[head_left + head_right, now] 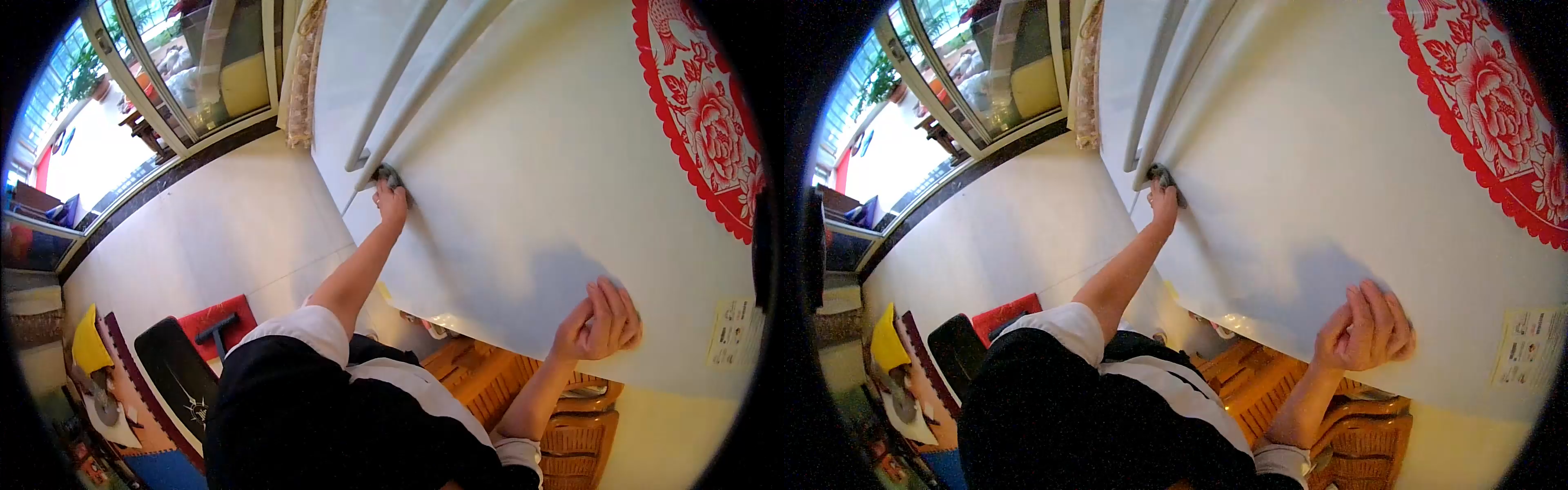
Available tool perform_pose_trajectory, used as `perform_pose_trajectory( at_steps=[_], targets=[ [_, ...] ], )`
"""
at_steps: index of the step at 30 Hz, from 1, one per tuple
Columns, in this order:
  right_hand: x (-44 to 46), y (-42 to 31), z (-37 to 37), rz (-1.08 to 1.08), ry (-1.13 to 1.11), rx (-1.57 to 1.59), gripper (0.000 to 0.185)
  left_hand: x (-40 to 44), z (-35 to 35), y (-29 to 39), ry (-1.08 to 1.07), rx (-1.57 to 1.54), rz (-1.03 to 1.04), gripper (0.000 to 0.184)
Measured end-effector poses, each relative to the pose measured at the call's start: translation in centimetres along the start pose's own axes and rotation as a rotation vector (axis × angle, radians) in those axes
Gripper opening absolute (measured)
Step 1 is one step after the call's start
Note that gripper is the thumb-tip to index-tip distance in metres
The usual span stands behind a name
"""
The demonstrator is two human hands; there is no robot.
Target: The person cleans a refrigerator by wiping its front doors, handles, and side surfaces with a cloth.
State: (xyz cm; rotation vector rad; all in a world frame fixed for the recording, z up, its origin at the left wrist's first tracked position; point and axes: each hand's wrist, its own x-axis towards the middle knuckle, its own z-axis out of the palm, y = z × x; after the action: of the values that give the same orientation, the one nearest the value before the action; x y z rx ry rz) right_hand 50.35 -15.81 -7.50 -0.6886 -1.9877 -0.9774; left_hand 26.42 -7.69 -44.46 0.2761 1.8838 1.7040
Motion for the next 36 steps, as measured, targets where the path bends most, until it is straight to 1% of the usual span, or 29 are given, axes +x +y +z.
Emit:
perform_pose_trajectory(
  at_steps=[1,2,3,5,6,7,9,10,12,13,15,17,18,19,21,23,24,25,26,27,28,29,30,31,32,33,34,35,36],
  targets=[
    [0.0,0.0,-0.1,-0.001,-0.005,0.007,0.014,-0.3,-0.5,0.8,0.013,0.049,0.071,0.066],
    [0.2,-0.1,0.0,-0.003,-0.01,0.015,0.014,-0.6,-1.1,1.7,-0.039,0.011,-0.048,0.065],
    [0.2,-0.1,0.0,-0.003,-0.011,0.008,0.014,0.1,-1.2,1.5,-0.045,0.01,-0.047,0.065],
    [0.1,-0.1,-0.1,-0.006,-0.023,0.023,0.015,2.3,-0.8,0.6,-0.049,0.22,-0.013,0.065],
    [0.1,-0.1,-0.2,-0.003,-0.027,0.019,0.015,3.1,-0.4,0.6,-0.033,0.239,-0.045,0.065],
    [0.2,-0.2,-0.1,-0.005,-0.023,0.009,0.015,4.3,0.7,-1.0,-0.037,0.244,-0.045,0.065],
    [0.3,-0.2,0.2,-0.008,-0.014,0.004,0.015,6.5,2.9,-5.3,0.154,0.264,0.157,0.066],
    [0.4,-0.3,0.2,-0.004,-0.005,0.01,0.015,5.7,2.0,-3.7,0.156,0.264,0.158,0.066],
    [0.3,-0.4,-0.1,-0.002,0.005,0.016,0.015,3.7,0.0,-0.4,0.05,0.139,0.051,0.068],
    [0.3,-0.4,-0.2,-0.005,-0.003,0.008,0.015,2.6,-0.1,0.2,0.054,0.134,0.055,0.068],
    [0.4,-0.6,-0.2,-0.002,-0.004,0.004,0.014,-0.6,0.0,1.0,-0.068,-0.088,-0.088,0.07],
    [0.4,-0.7,-0.1,0.0,0.028,0.015,0.015,-7.2,0.5,1.9,-0.144,-0.101,0.017,0.074],
    [0.5,-0.7,-0.1,0.002,0.028,0.017,0.015,-11.8,0.5,4.0,-0.146,-0.033,0.051,0.078],
    [0.5,-0.8,-0.2,0.001,0.018,0.038,0.017,-15.1,1.6,3.1,-0.167,-0.006,0.253,0.082],
    [0.3,-0.7,-1.0,0.0,-0.006,0.059,0.018,-22.3,0.0,6.5,-0.334,0.019,0.53,0.084],
    [0.2,-0.4,-1.8,-0.041,-0.048,0.16,0.02,-23.3,-1.0,9.9,-0.452,0.036,0.708,0.084],
    [-0.4,-0.2,-2.3,-0.044,-0.046,0.157,0.02,-22.1,-0.6,11.2,-0.401,0.061,0.779,0.078],
    [-1.3,0.0,-3.0,-0.022,0.004,0.258,0.02,-20.6,0.3,12.3,-0.345,0.113,0.656,0.074],
    [-2.0,0.2,-3.7,0.001,0.054,0.359,0.02,-17.3,1.6,12.1,-0.102,0.138,0.773,0.067],
    [-2.6,0.7,-4.8,0.002,0.055,0.356,0.02,-14.2,2.3,12.0,-0.001,-0.014,0.648,0.059],
    [-3.2,1.4,-5.9,-0.053,0.047,0.308,0.02,-11.9,1.2,12.6,-0.029,-0.131,0.514,0.053],
    [-3.6,2.1,-7.0,-0.106,0.041,0.259,0.019,-9.9,1.8,10.7,0.123,-0.197,0.403,0.053],
    [-3.8,2.5,-7.9,-0.091,0.032,0.257,0.019,-7.8,3.2,7.2,0.178,-0.27,0.126,0.059],
    [-3.9,3.3,-8.5,-0.092,0.035,0.251,0.019,-7.0,3.7,3.6,0.113,-0.34,-0.086,0.067],
    [-4.1,4.2,-9.0,-0.101,0.083,0.234,0.019,-9.3,2.9,2.9,0.069,-0.293,-0.245,0.07],
    [-4.4,4.9,-9.2,-0.109,0.134,0.221,0.019,-10.7,3.6,0.7,0.057,-0.292,-0.308,0.069],
    [-4.8,5.5,-9.6,-0.045,0.111,0.231,0.019,-14.3,3.8,1.2,0.068,-0.338,-0.346,0.068],
    [-5.1,6.1,-9.5,-0.044,0.117,0.24,0.019,-17.4,3.4,1.6,-0.032,-0.123,-0.297,0.066],
    [-5.1,6.7,-9.0,-0.046,0.127,0.243,0.02,-19.0,4.3,-0.1,-0.058,-0.194,-0.212,0.065]
  ],
)
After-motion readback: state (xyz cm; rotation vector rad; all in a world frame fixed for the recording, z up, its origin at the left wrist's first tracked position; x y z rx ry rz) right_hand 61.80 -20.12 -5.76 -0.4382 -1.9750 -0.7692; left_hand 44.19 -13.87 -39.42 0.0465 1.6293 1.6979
